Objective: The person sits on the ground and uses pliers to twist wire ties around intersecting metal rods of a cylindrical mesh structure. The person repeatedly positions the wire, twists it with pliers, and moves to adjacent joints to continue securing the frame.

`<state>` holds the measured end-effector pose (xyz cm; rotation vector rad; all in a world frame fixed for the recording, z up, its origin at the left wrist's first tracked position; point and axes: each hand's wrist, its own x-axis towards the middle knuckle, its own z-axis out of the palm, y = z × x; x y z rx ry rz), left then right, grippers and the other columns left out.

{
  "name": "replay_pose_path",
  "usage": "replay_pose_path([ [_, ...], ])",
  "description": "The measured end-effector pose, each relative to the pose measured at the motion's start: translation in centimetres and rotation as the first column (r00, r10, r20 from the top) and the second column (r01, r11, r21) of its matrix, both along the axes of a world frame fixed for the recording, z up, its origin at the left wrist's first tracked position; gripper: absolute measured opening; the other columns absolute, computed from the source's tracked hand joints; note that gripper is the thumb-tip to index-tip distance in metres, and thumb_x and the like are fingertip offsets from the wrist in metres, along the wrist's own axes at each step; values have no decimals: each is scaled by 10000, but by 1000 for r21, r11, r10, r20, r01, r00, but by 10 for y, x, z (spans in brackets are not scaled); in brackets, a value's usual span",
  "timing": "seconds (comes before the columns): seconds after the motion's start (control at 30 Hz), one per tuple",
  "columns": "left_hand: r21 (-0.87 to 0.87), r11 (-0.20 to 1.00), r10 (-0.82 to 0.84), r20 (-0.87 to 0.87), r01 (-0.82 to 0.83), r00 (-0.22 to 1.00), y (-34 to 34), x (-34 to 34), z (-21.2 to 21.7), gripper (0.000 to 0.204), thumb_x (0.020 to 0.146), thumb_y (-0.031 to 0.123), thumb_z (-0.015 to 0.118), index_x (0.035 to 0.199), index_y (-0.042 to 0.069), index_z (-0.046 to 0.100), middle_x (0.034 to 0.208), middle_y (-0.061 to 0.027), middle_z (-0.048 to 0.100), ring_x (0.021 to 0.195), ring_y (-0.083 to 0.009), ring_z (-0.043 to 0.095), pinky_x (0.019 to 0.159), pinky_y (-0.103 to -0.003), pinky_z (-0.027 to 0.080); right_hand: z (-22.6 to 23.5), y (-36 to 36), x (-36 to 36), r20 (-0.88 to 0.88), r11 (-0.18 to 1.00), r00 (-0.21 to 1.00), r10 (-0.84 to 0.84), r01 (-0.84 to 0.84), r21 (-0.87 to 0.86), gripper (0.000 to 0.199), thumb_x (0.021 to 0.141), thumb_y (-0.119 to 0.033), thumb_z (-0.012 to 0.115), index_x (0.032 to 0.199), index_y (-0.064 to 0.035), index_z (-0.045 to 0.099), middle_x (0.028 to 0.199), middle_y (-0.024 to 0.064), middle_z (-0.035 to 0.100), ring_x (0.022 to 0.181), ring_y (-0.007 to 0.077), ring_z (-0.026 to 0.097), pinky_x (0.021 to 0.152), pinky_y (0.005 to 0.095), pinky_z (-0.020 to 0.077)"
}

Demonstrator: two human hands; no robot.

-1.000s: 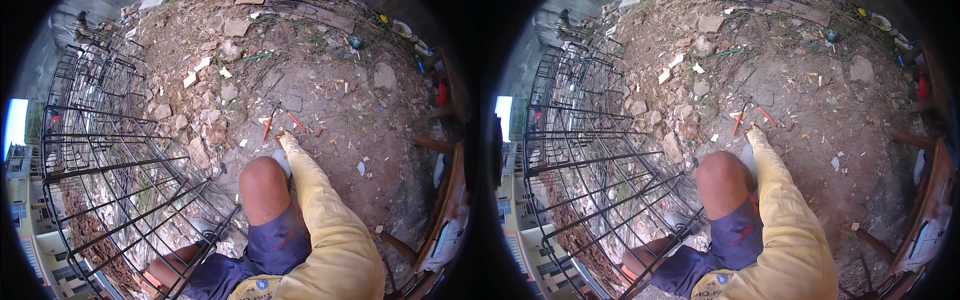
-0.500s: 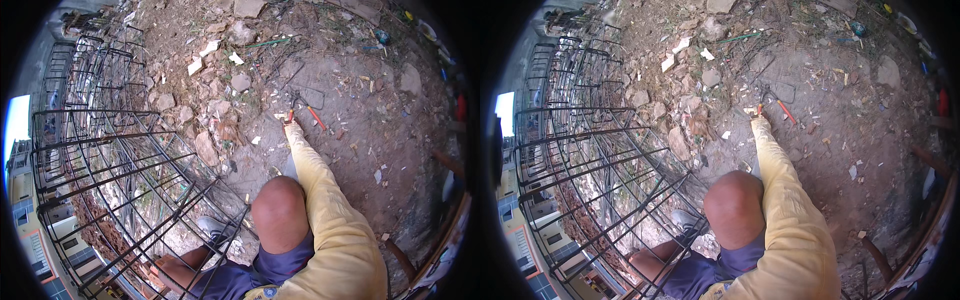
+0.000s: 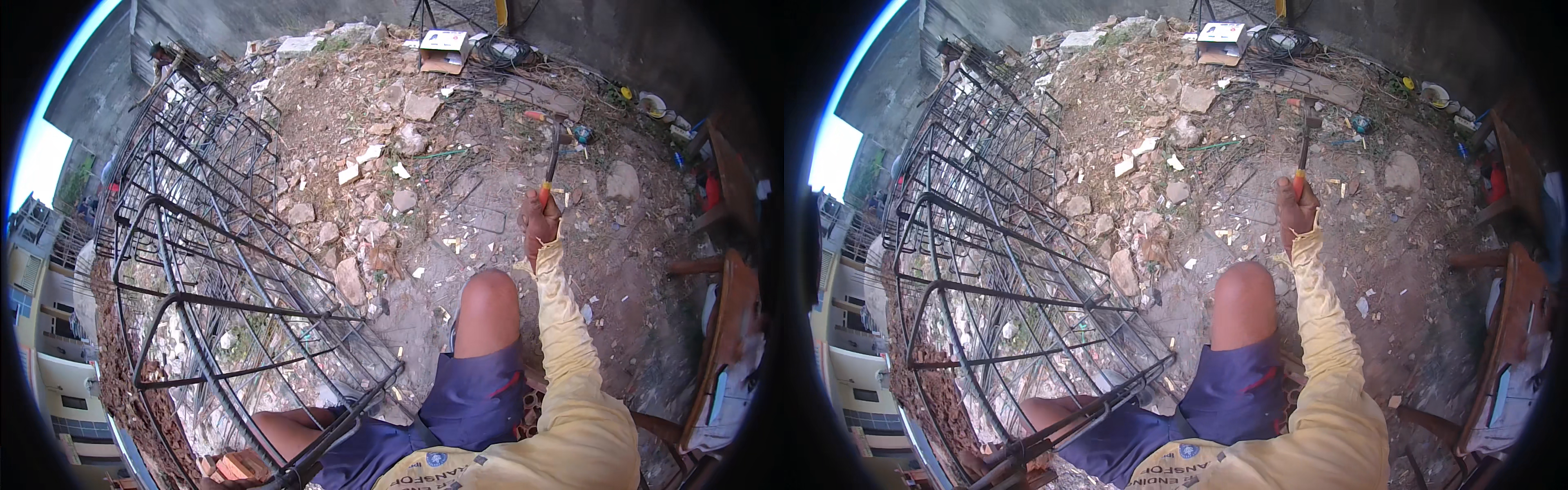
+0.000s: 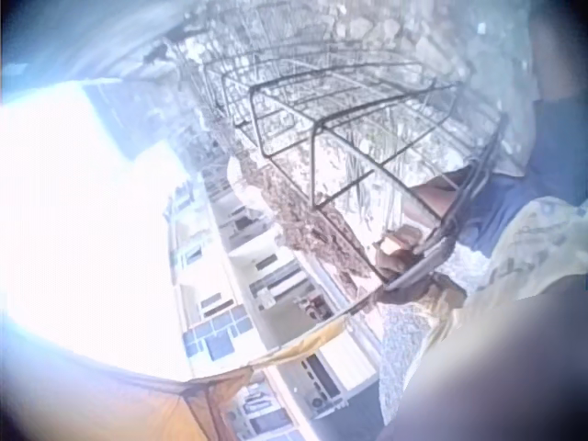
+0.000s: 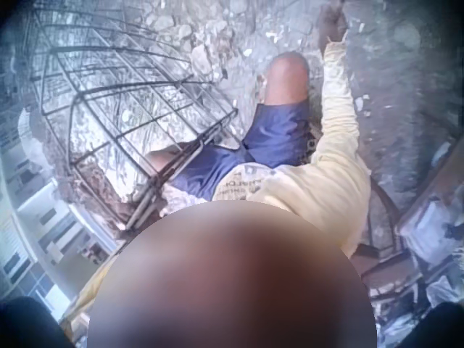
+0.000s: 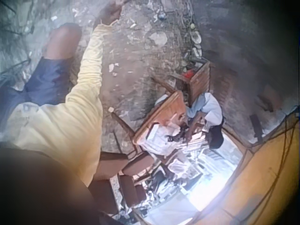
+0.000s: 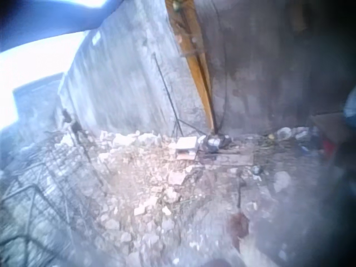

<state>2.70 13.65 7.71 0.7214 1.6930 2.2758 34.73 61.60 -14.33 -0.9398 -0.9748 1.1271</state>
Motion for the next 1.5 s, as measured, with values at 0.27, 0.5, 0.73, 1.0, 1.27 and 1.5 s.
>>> replay_pose_path([
  [0.27, -59, 933, -357, -32, 354, 934, 24, 59, 43, 771, 698, 728, 698, 976, 52, 454, 619, 62, 386, 497, -15, 358, 412, -147, 276, 227, -134, 8, -38, 920, 992, 124, -100, 378, 236, 978, -321, 579, 1021, -89, 565, 598, -56, 369, 458, 24, 322, 386, 209, 268],
  [0.5, -219, 731, -670, -49, 647, 741, 76, 85, 56, 596, 677, 496, 856, 846, 63, 484, 701, 50, 450, 641, -64, 393, 550, -232, 309, 242, -274, -38, -40, 888, 957, 287, -250, 386, 333, 911, -207, 684, 1160, -67, 513, 678, -35, 442, 460, 27, 352, 396, 200, 274],
  [0.73, -56, 601, -793, -171, 797, 585, 134, 109, 51, 605, 881, 581, 591, 770, -14, 569, 684, -47, 569, 621, -126, 517, 548, -298, 411, 201, -320, -82, 60, 899, 938, 342, -345, 272, 473, 878, -291, 729, 1190, -56, 462, 797, 10, 547, 515, 57, 438, 445, 195, 328],
  [1.0, -338, 484, -870, -85, 807, 486, 187, 120, 40, 845, 834, 746, 500, 926, -87, 602, 799, -202, 639, 814, -282, 650, 697, -423, 502, 181, -284, -66, 206, 987, 966, 154, -159, 9, 460, 926, -273, 651, 1271, -49, 444, 821, 50, 602, 530, 81, 459, 431, 226, 351],
  [1.27, -249, 630, -773, -294, 736, 562, 147, 65, -14, 738, 884, 619, 557, 1280, -3, 537, 1188, -193, 605, 1101, -310, 596, 930, -405, 483, 154, -204, -30, 388, 997, 918, 79, -65, -49, 469, 935, -248, 630, 1308, -46, 431, 824, 66, 617, 528, 83, 460, 423, 236, 355],
  [1.5, -975, 185, -451, 28, 125, 892, 89, -65, -250, 933, 835, 732, 468, 1328, -59, 485, 1308, -302, 522, 1269, -418, 471, 1055, -448, 384, 145, -152, -33, 361, 988, 922, 142, -107, -115, 416, 930, -182, 584, 1299, -46, 445, 806, 74, 619, 478, 108, 443, 392, 246, 347],
])
